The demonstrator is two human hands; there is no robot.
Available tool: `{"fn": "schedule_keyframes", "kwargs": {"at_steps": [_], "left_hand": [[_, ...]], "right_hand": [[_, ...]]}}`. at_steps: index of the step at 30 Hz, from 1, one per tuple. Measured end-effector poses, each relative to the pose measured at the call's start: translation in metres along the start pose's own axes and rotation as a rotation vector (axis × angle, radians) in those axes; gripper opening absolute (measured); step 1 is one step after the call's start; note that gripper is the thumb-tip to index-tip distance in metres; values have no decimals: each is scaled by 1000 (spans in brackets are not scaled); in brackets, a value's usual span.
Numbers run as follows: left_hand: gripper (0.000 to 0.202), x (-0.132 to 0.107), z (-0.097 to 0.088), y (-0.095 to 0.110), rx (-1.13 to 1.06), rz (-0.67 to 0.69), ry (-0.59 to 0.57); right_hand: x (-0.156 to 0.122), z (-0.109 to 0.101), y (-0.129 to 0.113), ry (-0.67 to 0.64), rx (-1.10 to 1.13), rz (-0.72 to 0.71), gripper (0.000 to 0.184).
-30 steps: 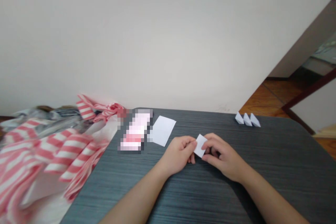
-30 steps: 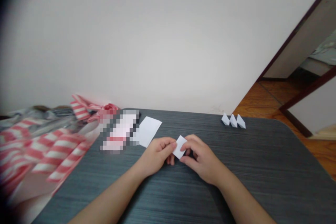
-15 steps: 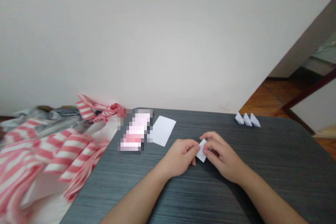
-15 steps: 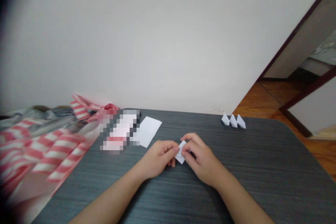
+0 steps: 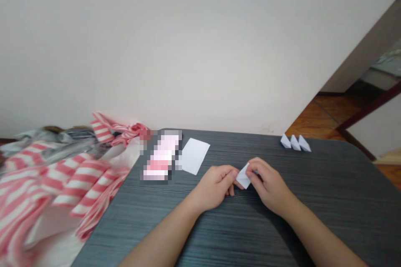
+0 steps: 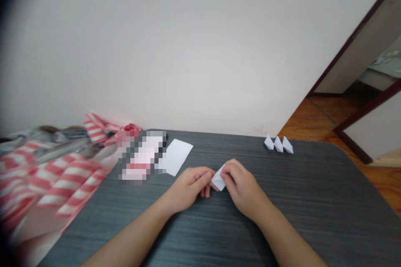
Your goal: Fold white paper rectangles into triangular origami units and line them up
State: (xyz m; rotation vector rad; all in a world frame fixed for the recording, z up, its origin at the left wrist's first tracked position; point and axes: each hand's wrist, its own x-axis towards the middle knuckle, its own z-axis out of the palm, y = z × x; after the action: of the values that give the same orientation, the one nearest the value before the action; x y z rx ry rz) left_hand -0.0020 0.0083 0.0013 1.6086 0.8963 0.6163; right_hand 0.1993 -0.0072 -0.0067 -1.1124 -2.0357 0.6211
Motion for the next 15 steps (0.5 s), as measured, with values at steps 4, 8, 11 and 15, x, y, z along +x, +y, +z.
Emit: {"fn": "schedule_keyframes", "kwargs": {"at_steps": [4, 8, 11, 15], "left_hand": [[39, -1, 0, 0, 14, -13, -4], [35, -1, 0, 3, 15, -32, -4], [36, -1, 0, 4, -21, -33, 0], [31, -1, 1, 2, -17, -45, 0]], "right_hand": [[1, -1, -2, 33, -9, -7, 14], [1, -2, -2, 35, -16, -14, 14], [1, -1, -2, 16, -12, -41, 16], [-1, 0, -1, -15, -9, -51, 17]]}}
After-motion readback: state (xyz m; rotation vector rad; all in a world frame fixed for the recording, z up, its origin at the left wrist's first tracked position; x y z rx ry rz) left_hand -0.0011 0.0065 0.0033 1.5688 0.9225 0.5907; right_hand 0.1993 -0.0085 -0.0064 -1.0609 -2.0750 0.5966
